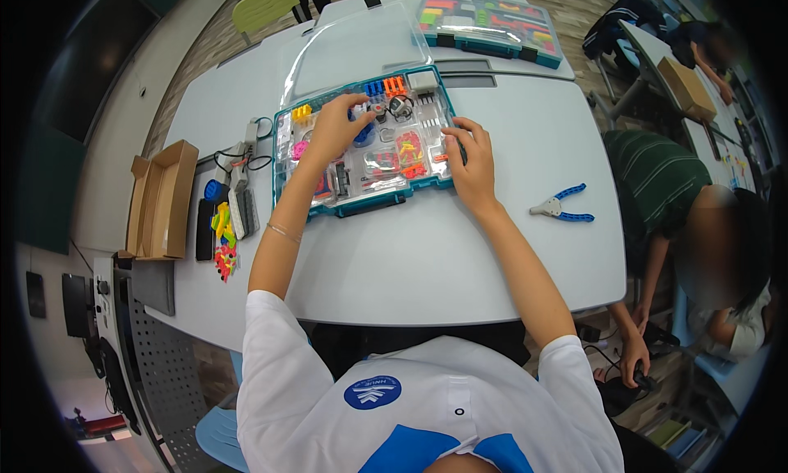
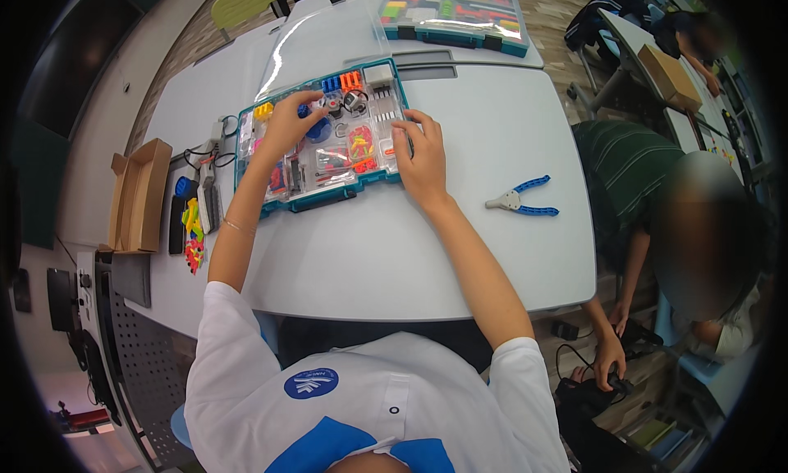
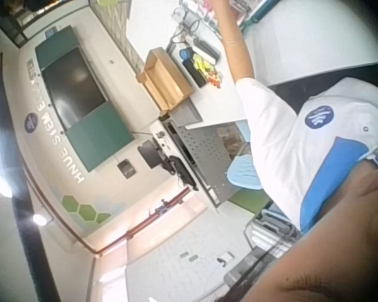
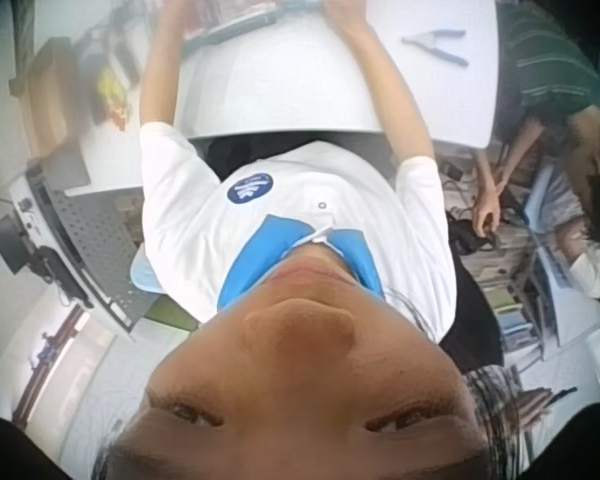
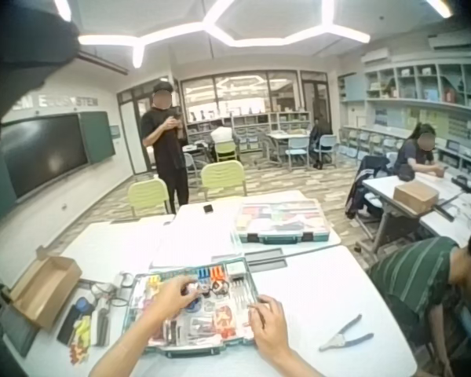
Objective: The person assembles colorful plastic building blocks into a small structure on a white table. They then disassemble the structure, sort the pieces, and open a transparent storage case containing additional components and tools.
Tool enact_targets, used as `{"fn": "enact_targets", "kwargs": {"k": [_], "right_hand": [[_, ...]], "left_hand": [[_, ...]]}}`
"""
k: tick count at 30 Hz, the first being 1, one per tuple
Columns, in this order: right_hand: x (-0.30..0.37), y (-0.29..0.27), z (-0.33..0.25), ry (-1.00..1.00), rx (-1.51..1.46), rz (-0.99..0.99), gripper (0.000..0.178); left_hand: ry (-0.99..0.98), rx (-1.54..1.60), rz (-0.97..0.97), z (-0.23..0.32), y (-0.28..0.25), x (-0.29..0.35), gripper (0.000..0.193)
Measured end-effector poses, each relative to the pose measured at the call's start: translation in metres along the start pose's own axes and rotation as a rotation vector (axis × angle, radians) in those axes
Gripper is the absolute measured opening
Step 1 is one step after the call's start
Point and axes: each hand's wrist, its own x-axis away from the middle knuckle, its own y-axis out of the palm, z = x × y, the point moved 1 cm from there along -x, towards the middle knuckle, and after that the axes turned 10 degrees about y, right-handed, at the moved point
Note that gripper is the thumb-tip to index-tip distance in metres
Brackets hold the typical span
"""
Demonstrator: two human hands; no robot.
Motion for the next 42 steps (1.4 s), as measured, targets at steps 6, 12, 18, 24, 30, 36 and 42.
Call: {"fn": "enact_targets", "kwargs": {"k": [6,12,18,24,30,36,42], "right_hand": [[0.001,0.003,0.0,0.016,-0.006,0.006,0.026],[-0.013,0.02,0.001,-0.025,0.016,0.035,0.026],[-0.032,0.04,-0.002,-0.027,0.023,0.051,0.027],[-0.052,0.06,0.001,-0.008,0.02,0.039,0.031],[-0.065,0.062,0.014,-0.02,-0.03,-0.007,0.043],[-0.067,0.063,0.02,0.098,-0.15,0.002,0.046],[-0.069,0.063,0.026,0.16,-0.253,-0.01,0.044]], "left_hand": [[-0.122,-0.319,-0.206,0.021,0.006,0.079,0.069],[-0.035,-0.31,-0.067,0.0,0.005,0.083,0.064],[-0.075,-0.37,-0.061,-0.02,-0.001,0.07,0.063],[-0.087,-0.391,-0.037,-0.044,-0.004,0.055,0.063],[-0.073,-0.354,0.011,-0.058,0.0,0.041,0.066],[-0.074,-0.381,0.035,-0.065,0.001,0.026,0.062],[0.078,-0.163,0.402,-0.059,-0.014,0.032,0.043]]}}
